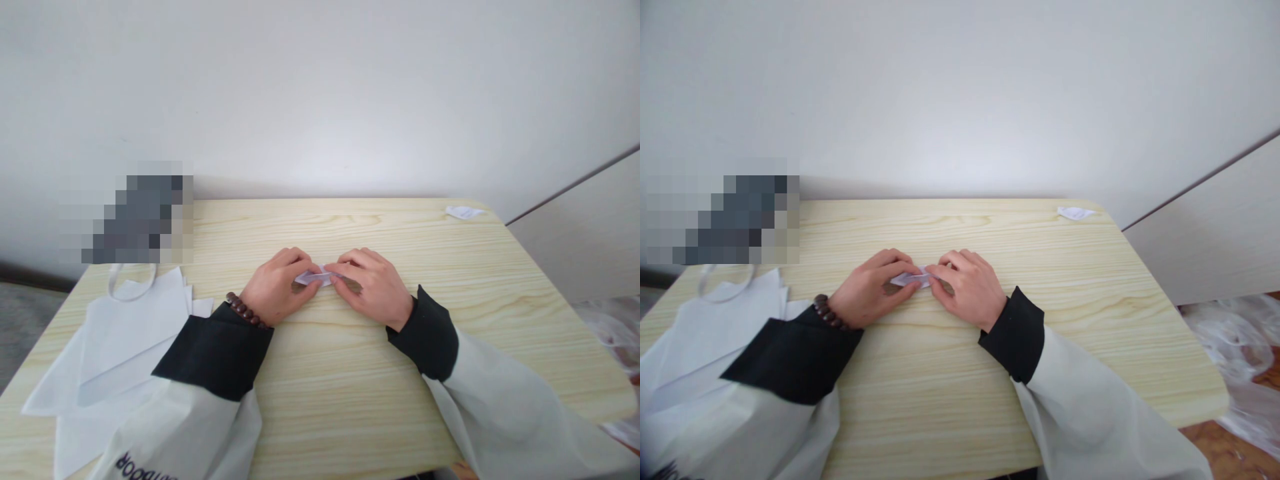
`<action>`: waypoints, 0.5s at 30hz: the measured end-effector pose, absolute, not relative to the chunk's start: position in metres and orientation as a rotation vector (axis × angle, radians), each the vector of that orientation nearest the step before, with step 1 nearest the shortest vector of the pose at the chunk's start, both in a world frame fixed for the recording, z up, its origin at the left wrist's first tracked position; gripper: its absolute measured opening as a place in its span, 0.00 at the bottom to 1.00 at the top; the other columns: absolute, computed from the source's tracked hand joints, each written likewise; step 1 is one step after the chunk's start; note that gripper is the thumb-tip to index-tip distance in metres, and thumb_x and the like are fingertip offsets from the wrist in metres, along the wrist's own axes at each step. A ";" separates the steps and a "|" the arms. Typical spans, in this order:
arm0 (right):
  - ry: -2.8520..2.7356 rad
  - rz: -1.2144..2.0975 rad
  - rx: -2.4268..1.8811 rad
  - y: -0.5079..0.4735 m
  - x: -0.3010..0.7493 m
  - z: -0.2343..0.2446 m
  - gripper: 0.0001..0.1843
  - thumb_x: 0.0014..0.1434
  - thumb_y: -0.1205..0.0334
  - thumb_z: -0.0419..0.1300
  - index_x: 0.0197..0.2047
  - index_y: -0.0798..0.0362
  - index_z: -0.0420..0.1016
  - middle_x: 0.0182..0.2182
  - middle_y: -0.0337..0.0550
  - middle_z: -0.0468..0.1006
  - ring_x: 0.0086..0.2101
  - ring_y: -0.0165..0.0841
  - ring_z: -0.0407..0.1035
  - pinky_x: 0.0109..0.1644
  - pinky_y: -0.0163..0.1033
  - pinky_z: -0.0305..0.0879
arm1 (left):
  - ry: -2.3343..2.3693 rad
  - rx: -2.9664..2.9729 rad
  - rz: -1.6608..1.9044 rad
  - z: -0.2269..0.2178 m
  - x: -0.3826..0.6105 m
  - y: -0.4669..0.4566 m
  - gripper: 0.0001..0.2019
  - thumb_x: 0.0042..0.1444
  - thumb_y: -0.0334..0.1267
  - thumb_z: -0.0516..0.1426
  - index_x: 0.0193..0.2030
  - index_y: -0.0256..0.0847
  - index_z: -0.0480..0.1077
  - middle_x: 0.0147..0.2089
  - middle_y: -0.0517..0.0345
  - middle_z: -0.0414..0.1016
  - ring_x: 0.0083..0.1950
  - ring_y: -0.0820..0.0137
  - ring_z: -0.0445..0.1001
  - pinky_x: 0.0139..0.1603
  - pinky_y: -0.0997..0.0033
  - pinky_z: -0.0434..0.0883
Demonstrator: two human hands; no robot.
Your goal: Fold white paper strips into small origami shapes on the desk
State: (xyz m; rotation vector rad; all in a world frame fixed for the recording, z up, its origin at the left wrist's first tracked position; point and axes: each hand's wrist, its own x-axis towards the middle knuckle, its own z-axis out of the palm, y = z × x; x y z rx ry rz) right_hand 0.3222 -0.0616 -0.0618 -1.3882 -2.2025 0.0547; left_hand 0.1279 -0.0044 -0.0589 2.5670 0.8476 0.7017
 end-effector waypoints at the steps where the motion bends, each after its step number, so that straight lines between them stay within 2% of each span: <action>1: -2.208 0.051 -1.390 -0.062 0.322 -0.062 0.13 0.61 0.60 0.52 0.43 0.52 0.76 0.37 0.45 0.75 0.37 0.35 0.66 0.44 0.42 0.63 | 0.855 2.568 0.704 -0.058 0.128 -0.005 0.09 0.56 0.39 0.54 0.39 0.39 0.73 0.38 0.53 0.71 0.41 0.66 0.69 0.44 0.65 0.69; 7: -2.201 0.105 -1.344 -0.062 0.322 -0.062 0.10 0.60 0.62 0.54 0.43 0.52 0.73 0.37 0.44 0.76 0.39 0.35 0.67 0.45 0.42 0.63 | 0.872 2.565 0.698 -0.058 0.129 -0.006 0.09 0.56 0.39 0.54 0.39 0.40 0.73 0.39 0.53 0.70 0.41 0.66 0.69 0.44 0.65 0.69; 12: -2.197 0.123 -1.330 -0.062 0.323 -0.061 0.06 0.59 0.63 0.54 0.36 0.52 0.72 0.35 0.44 0.76 0.38 0.35 0.67 0.45 0.43 0.62 | 0.836 2.520 0.668 -0.055 0.125 -0.003 0.08 0.55 0.39 0.55 0.40 0.41 0.73 0.40 0.54 0.71 0.42 0.67 0.69 0.46 0.65 0.68; 15: -2.172 0.118 -1.336 -0.062 0.324 -0.061 0.06 0.59 0.65 0.54 0.36 0.52 0.72 0.35 0.44 0.76 0.37 0.35 0.67 0.45 0.42 0.63 | 0.757 2.428 0.579 -0.051 0.117 0.002 0.10 0.53 0.39 0.58 0.42 0.41 0.73 0.40 0.56 0.74 0.37 0.71 0.70 0.39 0.72 0.69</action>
